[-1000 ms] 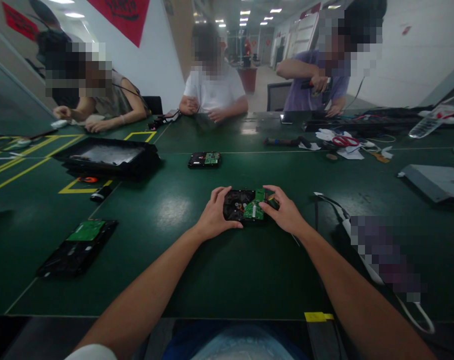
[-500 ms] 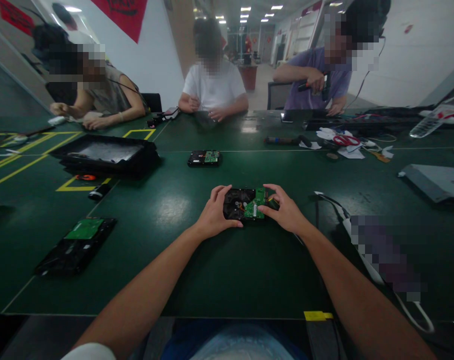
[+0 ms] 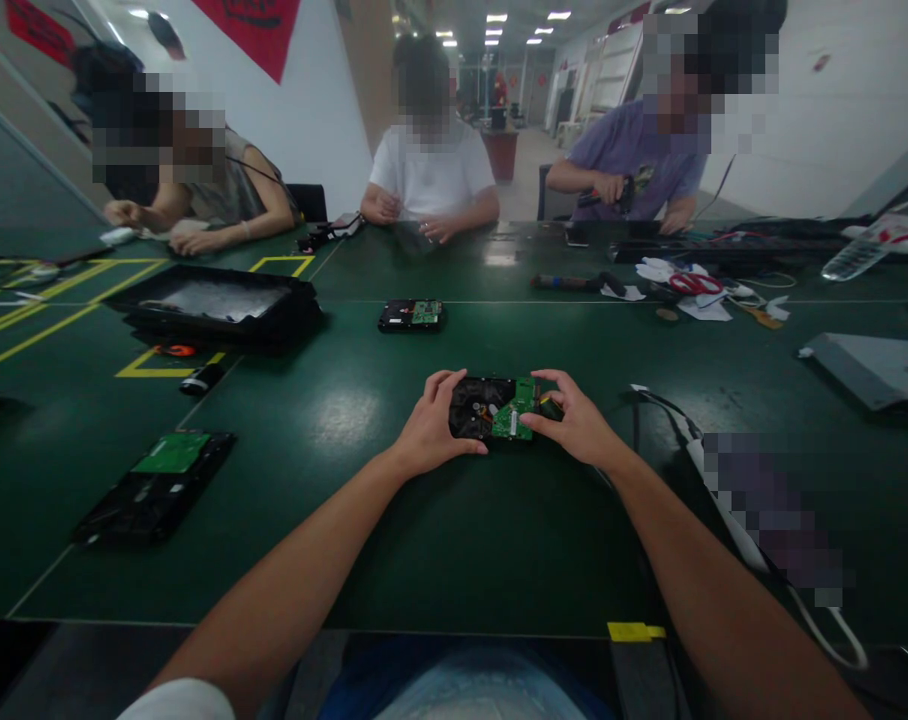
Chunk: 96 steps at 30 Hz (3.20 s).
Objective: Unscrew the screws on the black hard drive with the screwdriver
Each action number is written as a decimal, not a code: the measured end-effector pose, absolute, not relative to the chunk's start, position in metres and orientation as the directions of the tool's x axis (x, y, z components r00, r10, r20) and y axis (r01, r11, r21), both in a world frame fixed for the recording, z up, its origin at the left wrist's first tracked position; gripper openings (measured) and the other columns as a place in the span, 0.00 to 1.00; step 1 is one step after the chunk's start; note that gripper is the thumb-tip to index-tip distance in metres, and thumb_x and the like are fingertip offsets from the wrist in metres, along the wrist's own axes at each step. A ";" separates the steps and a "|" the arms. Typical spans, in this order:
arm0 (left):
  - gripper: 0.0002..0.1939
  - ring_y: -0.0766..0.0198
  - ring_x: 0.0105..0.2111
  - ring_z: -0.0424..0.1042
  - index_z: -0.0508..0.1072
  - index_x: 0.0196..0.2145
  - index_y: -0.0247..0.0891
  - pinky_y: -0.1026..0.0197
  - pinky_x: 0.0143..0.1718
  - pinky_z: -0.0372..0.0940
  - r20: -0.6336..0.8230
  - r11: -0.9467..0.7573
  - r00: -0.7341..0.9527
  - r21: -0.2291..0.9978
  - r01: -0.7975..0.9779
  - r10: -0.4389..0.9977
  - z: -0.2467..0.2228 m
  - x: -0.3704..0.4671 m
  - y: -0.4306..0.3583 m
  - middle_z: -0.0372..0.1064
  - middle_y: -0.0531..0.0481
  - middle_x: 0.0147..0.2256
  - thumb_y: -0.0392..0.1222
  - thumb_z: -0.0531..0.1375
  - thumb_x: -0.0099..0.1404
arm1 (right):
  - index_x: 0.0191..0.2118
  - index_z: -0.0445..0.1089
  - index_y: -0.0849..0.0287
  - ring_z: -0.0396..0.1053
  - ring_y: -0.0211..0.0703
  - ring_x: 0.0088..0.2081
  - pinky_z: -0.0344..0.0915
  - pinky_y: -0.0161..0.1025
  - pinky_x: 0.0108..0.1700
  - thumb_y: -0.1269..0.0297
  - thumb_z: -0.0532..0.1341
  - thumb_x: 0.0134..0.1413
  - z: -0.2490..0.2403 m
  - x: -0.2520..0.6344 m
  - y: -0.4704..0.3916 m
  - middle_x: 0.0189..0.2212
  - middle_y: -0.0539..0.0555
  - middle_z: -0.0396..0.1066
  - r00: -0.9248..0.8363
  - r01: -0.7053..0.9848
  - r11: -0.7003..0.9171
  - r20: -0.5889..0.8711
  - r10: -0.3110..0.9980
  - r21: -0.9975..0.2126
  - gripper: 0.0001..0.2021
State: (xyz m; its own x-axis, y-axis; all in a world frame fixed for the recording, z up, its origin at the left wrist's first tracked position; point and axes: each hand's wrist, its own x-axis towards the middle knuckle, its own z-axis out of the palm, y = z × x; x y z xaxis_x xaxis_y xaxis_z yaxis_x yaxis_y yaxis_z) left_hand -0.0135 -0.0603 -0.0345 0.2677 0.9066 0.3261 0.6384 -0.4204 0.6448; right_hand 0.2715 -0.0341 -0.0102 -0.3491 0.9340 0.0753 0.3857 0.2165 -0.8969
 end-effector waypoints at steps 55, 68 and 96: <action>0.61 0.35 0.65 0.52 0.53 0.71 0.49 0.31 0.66 0.52 0.171 -0.419 0.387 0.496 0.761 0.906 -0.021 -0.027 -0.073 0.56 0.36 0.62 0.71 0.71 0.47 | 0.62 0.65 0.57 0.75 0.50 0.42 0.68 0.50 0.50 0.59 0.59 0.62 -0.042 0.279 -0.011 0.47 0.58 0.76 -0.034 0.654 0.204 0.241 0.970 -0.728 0.24; 0.33 0.41 0.60 0.61 0.66 0.65 0.47 0.36 0.61 0.59 0.174 -0.374 0.331 0.408 0.833 0.927 0.000 -0.025 -0.035 0.61 0.38 0.58 0.62 0.57 0.68 | 0.47 0.75 0.55 0.70 0.46 0.29 0.63 0.43 0.34 0.59 0.58 0.62 -0.036 0.278 0.007 0.31 0.53 0.76 -0.060 0.734 0.151 0.158 0.986 -0.662 0.13; 0.02 0.60 0.35 0.72 0.78 0.32 0.38 0.60 0.42 0.64 0.069 -0.514 0.562 0.506 0.692 0.824 -0.021 0.034 0.092 0.75 0.50 0.32 0.39 0.66 0.60 | 0.47 0.76 0.53 0.75 0.49 0.42 0.67 0.45 0.45 0.59 0.61 0.62 -0.040 0.285 0.003 0.42 0.53 0.79 -0.159 0.698 0.276 0.232 0.960 -0.661 0.11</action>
State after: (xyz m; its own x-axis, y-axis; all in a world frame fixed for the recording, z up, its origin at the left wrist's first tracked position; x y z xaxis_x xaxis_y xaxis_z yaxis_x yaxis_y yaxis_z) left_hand 0.0341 0.0924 -0.0205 0.5623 0.8241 0.0686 0.6922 -0.5145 0.5061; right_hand 0.2848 0.0030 -0.0399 -0.1589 0.9596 0.2324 0.6982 0.2757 -0.6607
